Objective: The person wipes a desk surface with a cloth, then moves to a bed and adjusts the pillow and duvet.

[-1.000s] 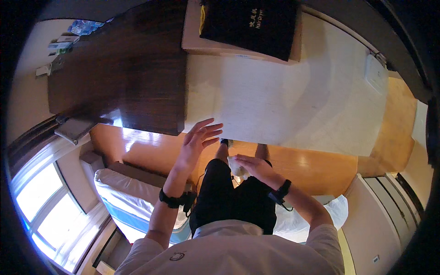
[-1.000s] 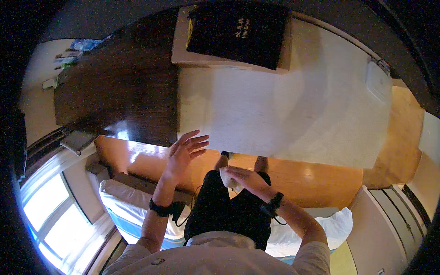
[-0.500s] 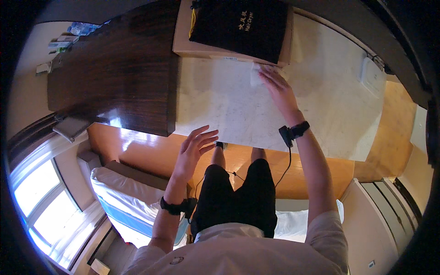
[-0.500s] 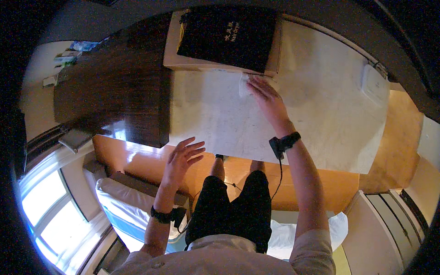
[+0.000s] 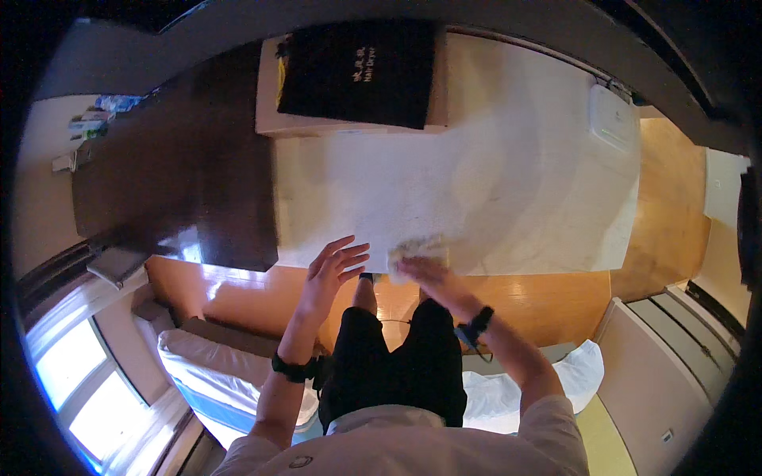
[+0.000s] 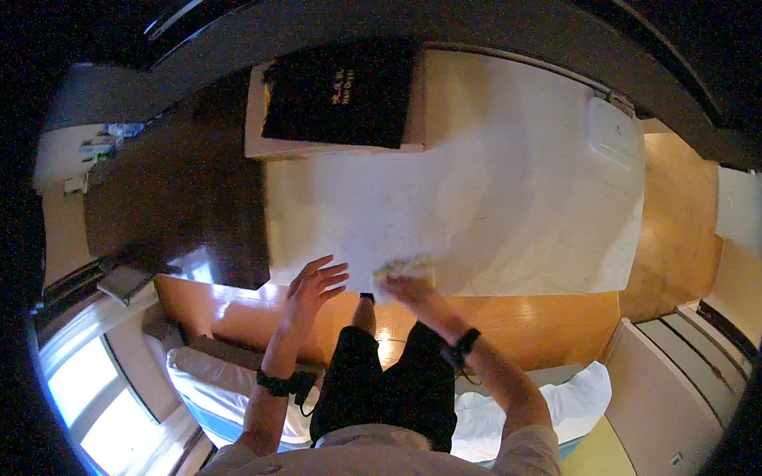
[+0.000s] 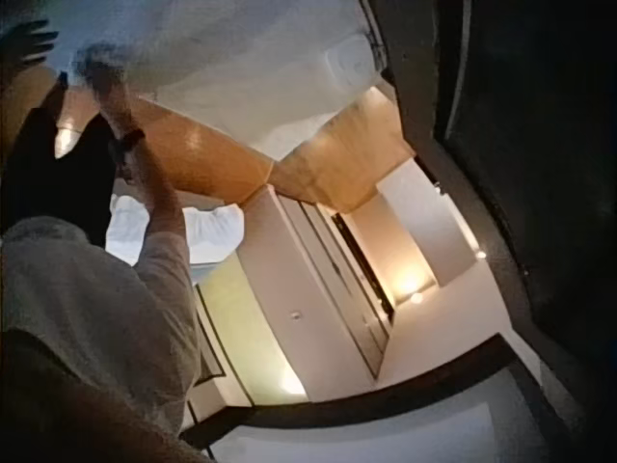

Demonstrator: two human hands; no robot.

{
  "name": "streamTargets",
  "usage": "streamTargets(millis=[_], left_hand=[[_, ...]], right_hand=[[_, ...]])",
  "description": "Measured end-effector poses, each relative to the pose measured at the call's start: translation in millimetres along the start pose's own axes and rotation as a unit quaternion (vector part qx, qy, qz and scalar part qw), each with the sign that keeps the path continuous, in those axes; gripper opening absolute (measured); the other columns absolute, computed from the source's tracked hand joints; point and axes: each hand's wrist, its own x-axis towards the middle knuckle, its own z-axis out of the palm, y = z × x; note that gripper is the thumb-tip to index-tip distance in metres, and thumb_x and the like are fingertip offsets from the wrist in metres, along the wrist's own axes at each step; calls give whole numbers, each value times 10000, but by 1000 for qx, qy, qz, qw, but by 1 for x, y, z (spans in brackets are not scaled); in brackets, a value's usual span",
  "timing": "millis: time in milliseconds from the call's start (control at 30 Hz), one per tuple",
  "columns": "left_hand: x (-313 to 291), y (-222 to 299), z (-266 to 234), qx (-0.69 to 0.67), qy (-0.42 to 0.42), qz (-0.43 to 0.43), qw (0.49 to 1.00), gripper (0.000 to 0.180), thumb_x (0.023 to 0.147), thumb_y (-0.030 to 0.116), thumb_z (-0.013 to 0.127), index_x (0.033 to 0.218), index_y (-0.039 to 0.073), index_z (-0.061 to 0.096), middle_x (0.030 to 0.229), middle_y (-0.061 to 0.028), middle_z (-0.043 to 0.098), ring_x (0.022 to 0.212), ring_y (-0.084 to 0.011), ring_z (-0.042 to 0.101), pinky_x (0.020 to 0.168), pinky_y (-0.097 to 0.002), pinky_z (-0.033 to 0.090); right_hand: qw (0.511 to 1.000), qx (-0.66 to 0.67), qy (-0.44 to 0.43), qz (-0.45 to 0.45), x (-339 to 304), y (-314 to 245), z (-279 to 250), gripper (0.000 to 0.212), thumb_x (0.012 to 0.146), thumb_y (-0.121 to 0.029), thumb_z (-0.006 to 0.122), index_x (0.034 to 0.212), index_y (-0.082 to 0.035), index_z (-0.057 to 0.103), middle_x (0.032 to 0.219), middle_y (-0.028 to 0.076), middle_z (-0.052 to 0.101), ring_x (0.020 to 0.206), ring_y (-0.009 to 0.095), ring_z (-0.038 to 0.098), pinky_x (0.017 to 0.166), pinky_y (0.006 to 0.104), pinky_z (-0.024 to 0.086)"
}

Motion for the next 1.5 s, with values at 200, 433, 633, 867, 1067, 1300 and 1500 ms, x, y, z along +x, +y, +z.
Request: streamTargets(millis=[200, 433, 633, 867, 1067, 1300, 1500], left_hand=[[3, 14, -3, 33, 1, -6, 999, 444, 1031, 355, 448, 1363, 64, 492, 1326, -178, 590, 1226, -287, 575, 1042, -439, 438], [-3, 6, 8, 32, 7, 1, 999, 447, 1028, 353, 452, 1364, 62, 493, 1326, -175, 591, 1234, -283, 570, 1041, -438, 438], [-14, 4, 7, 0, 68, 13, 998, 440, 1033, 340, 434, 1368, 60, 484, 1325, -179, 588, 1227, -280, 572, 1048, -435, 432], [-26, -4, 12, -32, 118, 15, 992, 418, 1044, 316, 398, 1368, 62, 475, 1343, -181, 571, 1241, -286, 561, 1050, -431, 432], [-34, -6, 20, -68, 126, 26, 989, 423, 1044, 316, 400, 1380, 67, 465, 1361, -182, 557, 1248, -286, 554, 1057, -432, 423], [-35, -1, 23, -69, 139, 31, 987, 447, 1040, 333, 414, 1393, 60, 452, 1362, -184, 555, 1240, -291, 560, 1056, -431, 429], [-27, 4, 28, -83, 103, 22, 991, 446, 1041, 330, 418, 1389, 55, 453, 1353, -177, 565, 1243, -291, 559, 1060, -433, 426]], right_hand=[[999, 16, -7, 40, -55, -34, -3, 474, 890, 15, 567, 1343, -124, 549, 1398, 107, 551, 1249, 285, 564, 1031, 358, 478], [980, 0, 167, 110, 5, -26, -129, 435, 951, 50, 486, 1364, -70, 550, 1411, 126, 540, 1263, 228, 550, 1064, 340, 436], [929, -189, 318, -23, 135, 11, -235, 343, 951, -11, 539, 1274, -92, 619, 1277, 124, 637, 1175, 265, 621, 995, 345, 495], [915, -271, 296, -41, 237, 34, -302, 277, 966, -122, 559, 1231, -98, 634, 1202, 172, 653, 1084, 340, 644, 893, 392, 536], [884, -398, 238, -56, 269, 75, -307, 275, 963, -126, 560, 1227, -139, 634, 1187, 176, 649, 1015, 384, 640, 839, 402, 546], [917, -325, 228, 21, 265, 100, -282, 376, 909, -125, 599, 1284, -148, 604, 1144, 186, 670, 1042, 387, 640, 882, 435, 530], [959, -133, 150, 198, 195, 91, -231, 372, 889, -52, 605, 1258, -95, 612, 1157, 149, 681, 1065, 332, 656, 934, 400, 513]])
